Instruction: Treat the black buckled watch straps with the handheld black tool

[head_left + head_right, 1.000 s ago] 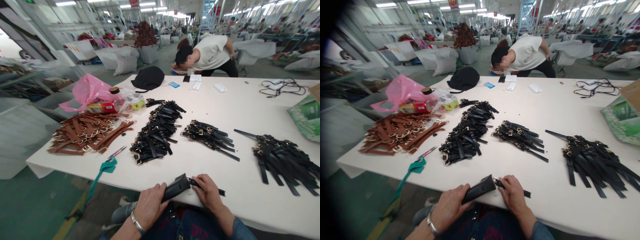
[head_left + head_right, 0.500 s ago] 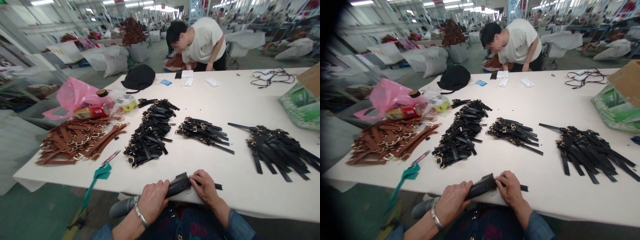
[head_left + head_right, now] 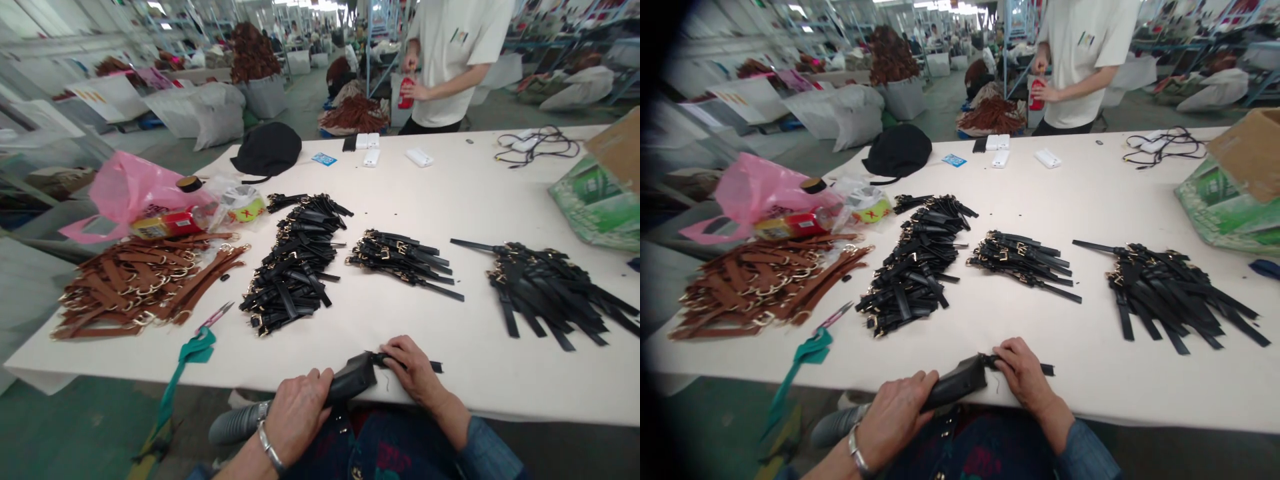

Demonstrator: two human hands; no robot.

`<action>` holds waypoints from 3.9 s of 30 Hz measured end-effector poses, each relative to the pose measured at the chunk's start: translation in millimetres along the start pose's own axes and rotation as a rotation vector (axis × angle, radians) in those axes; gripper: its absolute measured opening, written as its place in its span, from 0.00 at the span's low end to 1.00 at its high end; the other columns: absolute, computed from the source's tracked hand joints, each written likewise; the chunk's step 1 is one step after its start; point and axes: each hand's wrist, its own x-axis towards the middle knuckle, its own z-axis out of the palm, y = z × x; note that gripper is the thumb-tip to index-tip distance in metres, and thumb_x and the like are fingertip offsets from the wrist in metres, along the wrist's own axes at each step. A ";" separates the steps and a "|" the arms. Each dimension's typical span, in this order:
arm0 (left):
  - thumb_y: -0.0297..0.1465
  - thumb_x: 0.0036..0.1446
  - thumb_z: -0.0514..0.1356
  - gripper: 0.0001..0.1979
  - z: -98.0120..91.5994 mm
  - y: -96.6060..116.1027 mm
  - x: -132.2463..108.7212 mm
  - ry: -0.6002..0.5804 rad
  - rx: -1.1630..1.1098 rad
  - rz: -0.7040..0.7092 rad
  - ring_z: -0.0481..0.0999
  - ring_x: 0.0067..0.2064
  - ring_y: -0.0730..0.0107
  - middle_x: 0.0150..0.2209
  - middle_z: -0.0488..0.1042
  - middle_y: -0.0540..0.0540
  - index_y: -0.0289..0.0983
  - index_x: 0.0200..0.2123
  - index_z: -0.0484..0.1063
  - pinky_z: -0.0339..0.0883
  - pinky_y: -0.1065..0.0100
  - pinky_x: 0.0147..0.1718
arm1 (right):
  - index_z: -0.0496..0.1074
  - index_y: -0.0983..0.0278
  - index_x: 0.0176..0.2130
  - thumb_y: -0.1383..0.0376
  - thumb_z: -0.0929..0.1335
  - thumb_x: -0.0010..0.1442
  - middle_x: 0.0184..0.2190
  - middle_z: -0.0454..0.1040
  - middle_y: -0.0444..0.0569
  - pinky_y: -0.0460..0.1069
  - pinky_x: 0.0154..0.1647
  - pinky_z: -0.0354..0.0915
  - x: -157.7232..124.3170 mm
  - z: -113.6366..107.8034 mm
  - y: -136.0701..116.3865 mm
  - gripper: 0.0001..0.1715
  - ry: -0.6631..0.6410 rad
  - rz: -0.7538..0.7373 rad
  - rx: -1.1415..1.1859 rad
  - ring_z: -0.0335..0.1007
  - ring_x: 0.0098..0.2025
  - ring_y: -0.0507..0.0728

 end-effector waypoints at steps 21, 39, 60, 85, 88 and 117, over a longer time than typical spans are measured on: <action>0.36 0.51 0.54 0.17 -0.3 -2.2 16.5 0.008 0.014 0.040 0.72 0.40 0.59 0.39 0.72 0.46 0.41 0.45 0.58 0.62 0.61 0.36 | 0.68 0.62 0.39 0.68 0.64 0.54 0.39 0.67 0.53 0.54 0.44 0.64 6.0 -15.5 -8.2 0.10 -0.073 -0.019 0.012 0.63 0.43 0.58; 0.35 0.50 0.55 0.15 -11.8 8.6 16.8 0.006 0.066 0.073 0.72 0.38 0.60 0.38 0.71 0.48 0.42 0.42 0.60 0.63 0.63 0.34 | 0.69 0.60 0.43 0.69 0.65 0.53 0.37 0.67 0.51 0.56 0.41 0.62 -4.7 -11.2 1.3 0.15 -0.024 -0.019 -0.036 0.62 0.40 0.58; 0.37 0.50 0.54 0.15 -4.1 -1.2 22.5 0.029 0.013 0.087 0.72 0.38 0.60 0.37 0.72 0.48 0.42 0.42 0.60 0.63 0.63 0.34 | 0.67 0.61 0.43 0.69 0.64 0.54 0.37 0.67 0.51 0.55 0.40 0.62 -4.1 -11.8 4.4 0.15 -0.051 -0.034 -0.023 0.62 0.39 0.58; 0.36 0.50 0.55 0.13 -13.9 -11.7 17.6 -0.017 0.039 0.054 0.72 0.38 0.62 0.38 0.71 0.49 0.43 0.40 0.60 0.62 0.64 0.34 | 0.67 0.60 0.44 0.67 0.64 0.55 0.37 0.67 0.51 0.56 0.41 0.62 -4.3 -12.5 5.2 0.16 -0.063 -0.020 -0.019 0.62 0.40 0.58; 0.36 0.49 0.55 0.14 -13.8 -0.3 22.8 -0.023 0.027 0.059 0.72 0.38 0.62 0.38 0.71 0.48 0.43 0.41 0.60 0.62 0.64 0.35 | 0.67 0.60 0.44 0.67 0.64 0.55 0.37 0.67 0.51 0.56 0.41 0.62 -4.3 -11.6 6.1 0.15 -0.047 -0.030 -0.012 0.62 0.40 0.58; 0.38 0.53 0.51 0.12 -12.9 -24.0 21.9 0.015 0.019 -0.075 0.72 0.39 0.62 0.37 0.73 0.47 0.43 0.41 0.61 0.62 0.65 0.36 | 0.69 0.59 0.43 0.67 0.64 0.53 0.36 0.68 0.51 0.54 0.39 0.63 -1.3 -13.5 -1.1 0.15 -0.028 0.016 -0.031 0.63 0.39 0.58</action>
